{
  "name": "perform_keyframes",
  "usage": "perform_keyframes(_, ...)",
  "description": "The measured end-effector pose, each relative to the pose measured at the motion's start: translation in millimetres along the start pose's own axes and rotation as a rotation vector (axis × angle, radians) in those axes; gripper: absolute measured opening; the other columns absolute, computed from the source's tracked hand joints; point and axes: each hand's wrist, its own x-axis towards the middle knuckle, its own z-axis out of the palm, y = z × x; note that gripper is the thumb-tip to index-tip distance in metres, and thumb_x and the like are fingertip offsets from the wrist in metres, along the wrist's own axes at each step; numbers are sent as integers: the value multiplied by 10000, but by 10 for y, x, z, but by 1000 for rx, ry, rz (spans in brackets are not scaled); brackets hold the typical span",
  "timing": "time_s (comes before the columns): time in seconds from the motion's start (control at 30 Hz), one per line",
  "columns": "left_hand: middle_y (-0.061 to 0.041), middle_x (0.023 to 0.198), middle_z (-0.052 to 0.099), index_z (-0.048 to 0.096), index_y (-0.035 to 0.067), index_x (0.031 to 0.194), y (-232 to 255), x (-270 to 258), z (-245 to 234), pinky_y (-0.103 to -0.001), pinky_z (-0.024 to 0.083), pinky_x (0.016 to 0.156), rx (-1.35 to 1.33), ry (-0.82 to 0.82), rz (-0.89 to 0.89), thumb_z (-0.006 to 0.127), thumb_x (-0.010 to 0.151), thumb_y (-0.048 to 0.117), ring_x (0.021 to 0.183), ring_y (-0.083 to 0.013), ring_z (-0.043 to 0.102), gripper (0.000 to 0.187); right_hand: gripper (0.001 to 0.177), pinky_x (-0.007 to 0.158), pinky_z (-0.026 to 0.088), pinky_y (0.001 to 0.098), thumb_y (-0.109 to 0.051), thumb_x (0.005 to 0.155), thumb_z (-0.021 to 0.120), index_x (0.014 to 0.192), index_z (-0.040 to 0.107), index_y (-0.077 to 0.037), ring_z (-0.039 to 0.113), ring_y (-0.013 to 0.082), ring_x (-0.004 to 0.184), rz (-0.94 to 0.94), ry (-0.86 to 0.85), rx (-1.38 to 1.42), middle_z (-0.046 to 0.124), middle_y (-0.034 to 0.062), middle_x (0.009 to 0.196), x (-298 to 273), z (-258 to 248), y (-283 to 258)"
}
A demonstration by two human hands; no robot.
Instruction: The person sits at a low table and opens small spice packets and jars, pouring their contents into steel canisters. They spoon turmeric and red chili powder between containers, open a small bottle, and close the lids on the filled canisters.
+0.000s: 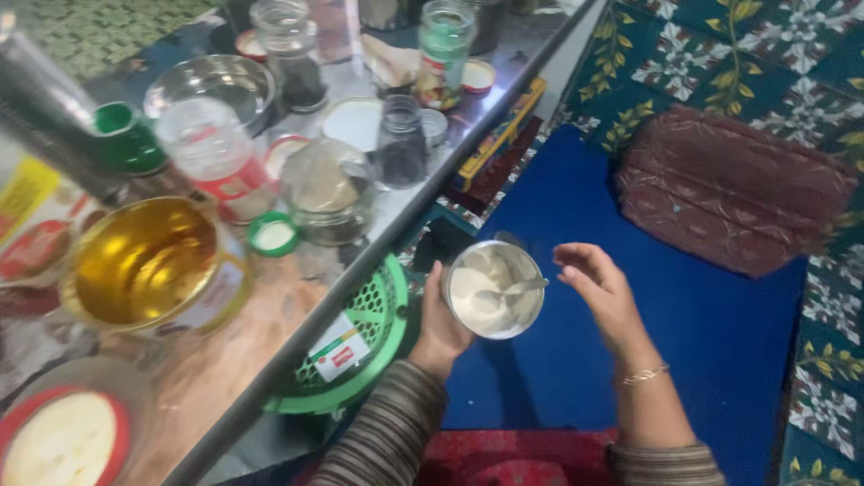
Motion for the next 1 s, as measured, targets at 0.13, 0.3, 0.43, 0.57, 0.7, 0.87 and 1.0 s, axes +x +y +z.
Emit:
perform_keyframes(0.13,-174,1371,625,556,30,1400,-107,133,233,-488,455,1117,-28,-50,-13,329,1017,606,1275,-337,597,728,423,1090,436,329,-159,965,604,1366,543,-41,544,173,1320,6,99,29,604,54,1377,90,-3,110)
perform_keyframes(0.3,-155,1350,643,569,33,1386,-276,203,316,-476,452,1111,26,-45,-8,299,1035,580,1269,-310,603,704,289,986,498,310,-98,1005,596,1281,611,-14,598,154,1135,-336,317,-205,619,91,1227,-181,60,-68)
perform_keyframes(0.43,-144,1318,652,585,35,1361,-345,290,316,-465,464,1075,42,-68,-12,305,1051,575,1240,-294,611,682,209,721,492,292,-61,988,608,1160,727,-52,586,133,814,-311,325,-242,642,54,899,-379,-21,-520)
perform_keyframes(0.57,-137,1312,660,596,35,1350,-433,317,254,-451,470,1073,71,-99,19,324,1054,567,1233,-281,618,667,84,627,483,366,-53,861,737,940,710,-57,622,227,699,-549,240,-744,657,84,777,-396,33,-903)
perform_keyframes(0.7,-109,1294,672,611,67,1332,-460,378,200,-445,477,1055,118,43,35,331,1041,564,1218,-263,626,640,131,648,505,403,-62,819,745,944,707,-71,638,279,745,-611,184,-841,673,92,809,-448,99,-1083)
perform_keyframes(0.87,-115,1279,674,616,75,1316,-570,652,-14,-459,488,1041,103,64,48,341,1038,564,1204,-280,630,626,280,724,532,415,-40,769,714,1047,721,-77,654,288,837,-698,120,-891,705,83,888,-375,50,-878)
perform_keyframes(1.0,-115,1272,682,608,77,1311,-773,840,-298,-458,491,1038,75,199,6,323,1037,558,1199,-286,639,623,293,776,528,420,-29,763,695,1045,731,-98,683,277,906,-675,128,-924,717,65,887,-300,-42,-548)
